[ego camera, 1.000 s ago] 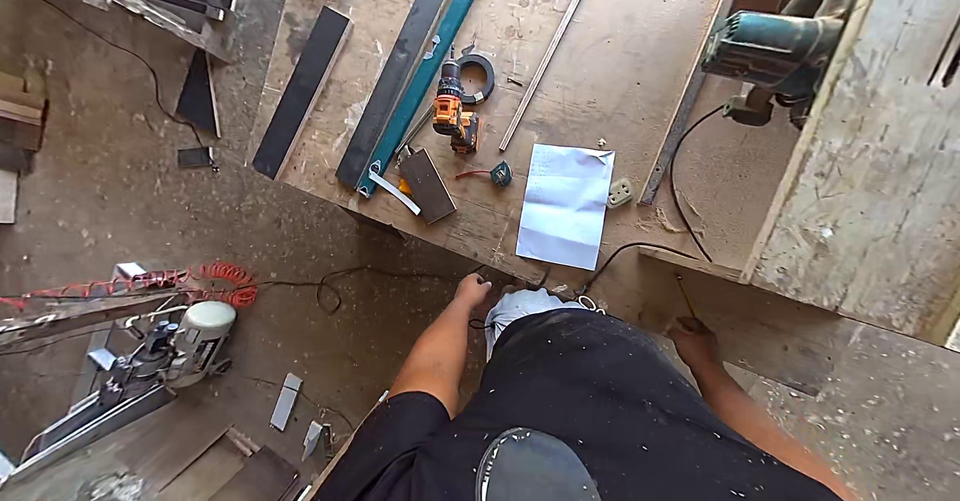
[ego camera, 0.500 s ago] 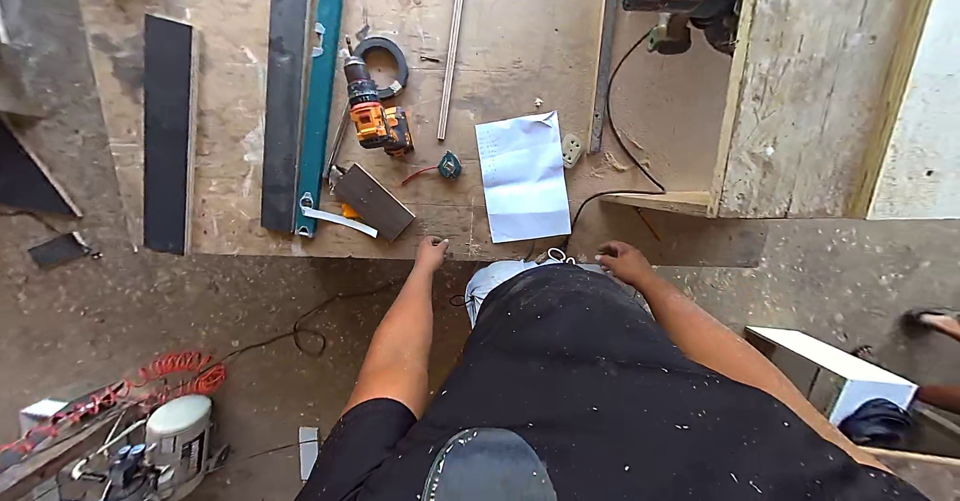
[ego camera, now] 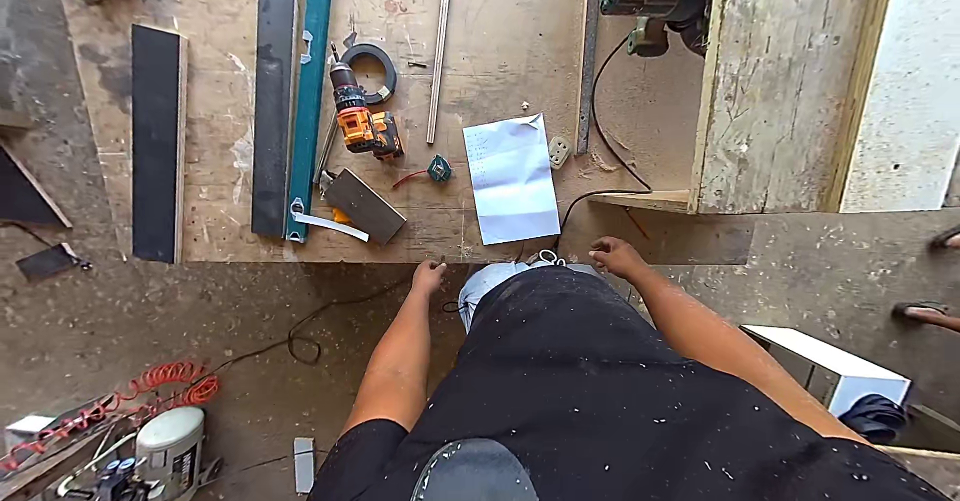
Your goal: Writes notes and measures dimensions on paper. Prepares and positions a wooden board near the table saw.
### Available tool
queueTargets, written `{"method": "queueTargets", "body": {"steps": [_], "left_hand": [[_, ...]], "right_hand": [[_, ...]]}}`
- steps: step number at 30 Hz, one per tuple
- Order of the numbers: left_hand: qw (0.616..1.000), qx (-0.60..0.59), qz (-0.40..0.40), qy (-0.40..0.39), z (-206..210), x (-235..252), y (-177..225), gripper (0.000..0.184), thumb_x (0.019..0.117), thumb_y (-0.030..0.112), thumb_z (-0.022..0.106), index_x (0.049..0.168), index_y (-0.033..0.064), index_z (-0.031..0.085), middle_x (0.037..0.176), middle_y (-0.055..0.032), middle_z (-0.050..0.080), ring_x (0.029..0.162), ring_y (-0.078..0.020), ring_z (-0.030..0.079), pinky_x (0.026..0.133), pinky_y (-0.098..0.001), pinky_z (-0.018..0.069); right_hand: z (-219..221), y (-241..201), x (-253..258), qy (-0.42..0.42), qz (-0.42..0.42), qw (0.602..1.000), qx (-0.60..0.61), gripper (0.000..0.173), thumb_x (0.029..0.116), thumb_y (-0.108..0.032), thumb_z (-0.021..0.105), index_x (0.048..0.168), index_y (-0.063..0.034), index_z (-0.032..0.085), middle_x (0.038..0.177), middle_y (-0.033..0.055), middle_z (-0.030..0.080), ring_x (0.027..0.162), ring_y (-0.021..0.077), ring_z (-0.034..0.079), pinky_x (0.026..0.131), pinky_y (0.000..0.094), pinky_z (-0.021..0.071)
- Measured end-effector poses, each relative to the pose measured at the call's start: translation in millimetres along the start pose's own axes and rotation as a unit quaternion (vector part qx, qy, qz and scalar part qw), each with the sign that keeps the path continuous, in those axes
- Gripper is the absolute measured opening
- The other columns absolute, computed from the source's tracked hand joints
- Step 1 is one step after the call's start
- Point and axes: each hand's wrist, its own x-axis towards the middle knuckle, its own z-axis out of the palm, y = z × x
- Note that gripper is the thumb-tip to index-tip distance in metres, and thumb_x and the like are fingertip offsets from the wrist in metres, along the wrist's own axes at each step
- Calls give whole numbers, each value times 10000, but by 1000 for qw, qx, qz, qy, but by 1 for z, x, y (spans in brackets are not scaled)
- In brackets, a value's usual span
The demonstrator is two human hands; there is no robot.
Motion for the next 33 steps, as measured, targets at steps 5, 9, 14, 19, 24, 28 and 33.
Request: {"method": "queueTargets", "body": {"steps": [5, 9, 14, 19, 24, 28, 33], "left_hand": [[1000, 8, 5, 14, 3, -5, 6, 420, 1051, 339, 579, 1336, 31, 594, 1265, -200, 666, 1073, -293, 709, 931, -474, 583], [999, -5, 19, 28, 17, -17, 16, 411, 1056, 330, 579, 1337, 30, 594, 1262, -197, 670, 1088, -294, 704, 939, -473, 575], [997, -43, 28, 57, 51, -37, 14, 415, 1057, 330, 579, 1351, 36, 586, 1270, -191, 674, 1093, -297, 704, 925, -480, 578], [992, -83, -1, 98, 114, -70, -13, 411, 1055, 336, 580, 1344, 44, 592, 1243, -185, 683, 1051, -285, 713, 895, -468, 587], [987, -125, -33, 99, 225, -115, -46, 423, 1056, 349, 576, 1334, 32, 597, 1234, -195, 686, 1054, -304, 712, 898, -488, 586], [993, -73, 10, 88, 307, -153, -61, 437, 1099, 346, 471, 1259, -22, 645, 1197, -231, 678, 1109, -321, 665, 1006, -513, 507], [981, -141, 0, 135, 353, -181, -75, 436, 1098, 357, 467, 1253, -5, 654, 1219, -226, 674, 1142, -323, 654, 1024, -520, 497]], "right_hand": [[-2, 14, -1, 1, -6, 1000, 15, 378, 1033, -208, 605, 1366, -31, 578, 1296, 204, 647, 1070, 312, 698, 928, 493, 571], [0, 32, 0, -11, -10, 1000, 11, 392, 1035, -215, 608, 1375, -22, 569, 1299, 213, 643, 1089, 317, 690, 954, 501, 559], [-11, 68, 14, -41, -43, 998, 4, 401, 1036, -185, 599, 1381, 12, 544, 1300, 244, 618, 1093, 329, 663, 950, 500, 541], [-51, 101, 33, -51, -66, 995, -57, 386, 1045, -243, 594, 1356, -15, 585, 1297, 230, 639, 1088, 353, 684, 949, 539, 552], [-106, 147, 53, -57, -59, 995, -51, 395, 1037, -207, 591, 1385, -23, 561, 1327, 232, 627, 1087, 375, 678, 920, 562, 557], [-134, 199, 65, -53, -20, 997, -59, 401, 1055, -224, 556, 1380, 10, 559, 1275, 260, 648, 1078, 401, 673, 911, 583, 541], [-152, 239, 51, -54, -80, 984, -152, 414, 1080, -252, 517, 1339, 64, 576, 1242, 300, 650, 1056, 439, 674, 892, 614, 544]]}}
